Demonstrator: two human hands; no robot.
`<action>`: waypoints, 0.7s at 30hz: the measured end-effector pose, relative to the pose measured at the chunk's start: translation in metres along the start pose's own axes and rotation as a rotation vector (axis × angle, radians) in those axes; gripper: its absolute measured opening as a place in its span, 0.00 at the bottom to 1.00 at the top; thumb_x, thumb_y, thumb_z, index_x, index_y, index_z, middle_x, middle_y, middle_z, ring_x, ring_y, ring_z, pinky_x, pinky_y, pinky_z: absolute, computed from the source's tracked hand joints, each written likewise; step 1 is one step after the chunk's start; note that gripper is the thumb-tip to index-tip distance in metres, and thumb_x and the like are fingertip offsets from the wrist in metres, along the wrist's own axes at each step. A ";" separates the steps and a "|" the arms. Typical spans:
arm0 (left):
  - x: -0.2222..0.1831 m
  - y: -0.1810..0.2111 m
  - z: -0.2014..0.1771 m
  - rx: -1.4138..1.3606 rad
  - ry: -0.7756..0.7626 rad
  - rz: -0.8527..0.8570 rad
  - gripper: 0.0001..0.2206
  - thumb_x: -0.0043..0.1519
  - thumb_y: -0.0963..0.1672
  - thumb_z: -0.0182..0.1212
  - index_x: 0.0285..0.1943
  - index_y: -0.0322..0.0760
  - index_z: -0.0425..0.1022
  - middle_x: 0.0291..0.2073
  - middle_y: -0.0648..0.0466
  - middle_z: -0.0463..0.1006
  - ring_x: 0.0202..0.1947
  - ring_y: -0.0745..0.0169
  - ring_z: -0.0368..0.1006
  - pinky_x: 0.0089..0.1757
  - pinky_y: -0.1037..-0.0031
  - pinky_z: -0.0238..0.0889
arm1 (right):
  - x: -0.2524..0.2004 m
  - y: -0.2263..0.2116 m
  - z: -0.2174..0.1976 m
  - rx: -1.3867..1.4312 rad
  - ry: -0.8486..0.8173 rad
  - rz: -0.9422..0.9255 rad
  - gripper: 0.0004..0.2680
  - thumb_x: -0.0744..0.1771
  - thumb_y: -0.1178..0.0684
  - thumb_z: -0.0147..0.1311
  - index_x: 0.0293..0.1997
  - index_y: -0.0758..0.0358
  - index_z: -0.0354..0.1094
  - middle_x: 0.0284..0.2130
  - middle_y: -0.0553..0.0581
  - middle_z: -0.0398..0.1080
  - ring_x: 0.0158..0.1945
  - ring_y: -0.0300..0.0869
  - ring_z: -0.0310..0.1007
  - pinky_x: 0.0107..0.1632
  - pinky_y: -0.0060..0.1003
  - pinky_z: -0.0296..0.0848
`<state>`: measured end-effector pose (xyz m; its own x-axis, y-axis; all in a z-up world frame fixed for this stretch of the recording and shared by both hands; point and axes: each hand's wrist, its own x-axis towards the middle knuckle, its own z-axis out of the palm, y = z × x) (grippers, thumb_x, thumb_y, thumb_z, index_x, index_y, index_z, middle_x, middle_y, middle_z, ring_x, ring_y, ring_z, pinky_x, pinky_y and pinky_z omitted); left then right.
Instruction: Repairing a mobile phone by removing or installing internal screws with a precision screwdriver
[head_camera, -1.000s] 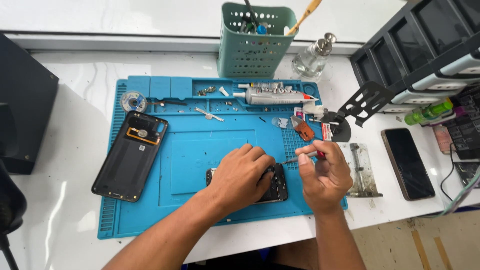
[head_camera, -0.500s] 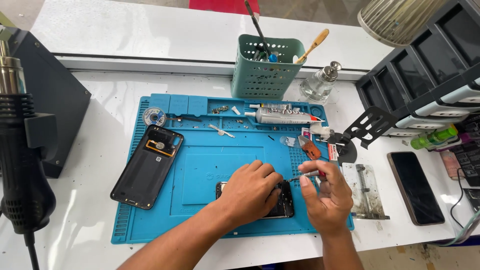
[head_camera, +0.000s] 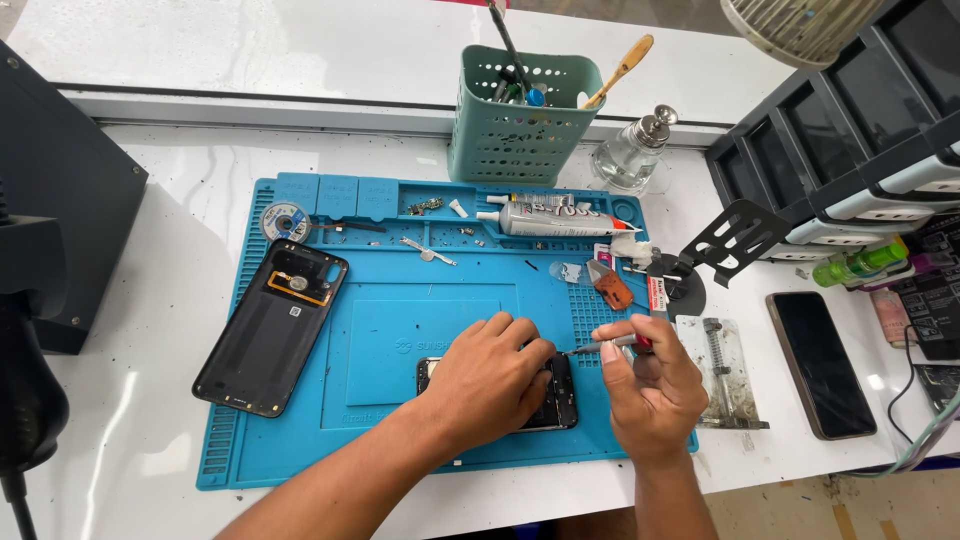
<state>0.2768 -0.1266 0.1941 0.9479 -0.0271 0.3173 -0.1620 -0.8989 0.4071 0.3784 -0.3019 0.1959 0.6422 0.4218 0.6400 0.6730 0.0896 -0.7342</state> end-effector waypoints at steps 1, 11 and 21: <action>0.000 0.000 0.000 -0.005 0.003 -0.002 0.11 0.66 0.47 0.57 0.52 0.39 0.77 0.43 0.48 0.76 0.38 0.49 0.67 0.34 0.58 0.64 | 0.000 0.002 0.000 0.015 0.003 -0.012 0.15 0.69 0.65 0.53 0.64 0.65 0.61 0.43 0.67 0.73 0.45 0.49 0.79 0.35 0.29 0.76; 0.002 0.000 -0.001 -0.018 -0.019 -0.021 0.12 0.66 0.47 0.59 0.53 0.39 0.77 0.43 0.48 0.76 0.38 0.48 0.67 0.34 0.58 0.63 | 0.000 -0.005 0.002 -0.045 0.049 0.049 0.14 0.71 0.64 0.53 0.64 0.65 0.59 0.41 0.62 0.74 0.44 0.48 0.80 0.50 0.39 0.84; 0.002 -0.001 -0.001 -0.018 -0.008 -0.025 0.12 0.65 0.47 0.58 0.52 0.40 0.77 0.43 0.49 0.76 0.38 0.48 0.67 0.35 0.58 0.63 | -0.003 -0.002 0.004 -0.043 0.053 0.011 0.14 0.71 0.65 0.51 0.65 0.65 0.57 0.42 0.63 0.70 0.45 0.48 0.79 0.48 0.36 0.84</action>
<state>0.2780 -0.1257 0.1953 0.9539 -0.0088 0.3001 -0.1434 -0.8914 0.4299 0.3734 -0.3000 0.1947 0.6675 0.3745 0.6436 0.6799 0.0461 -0.7319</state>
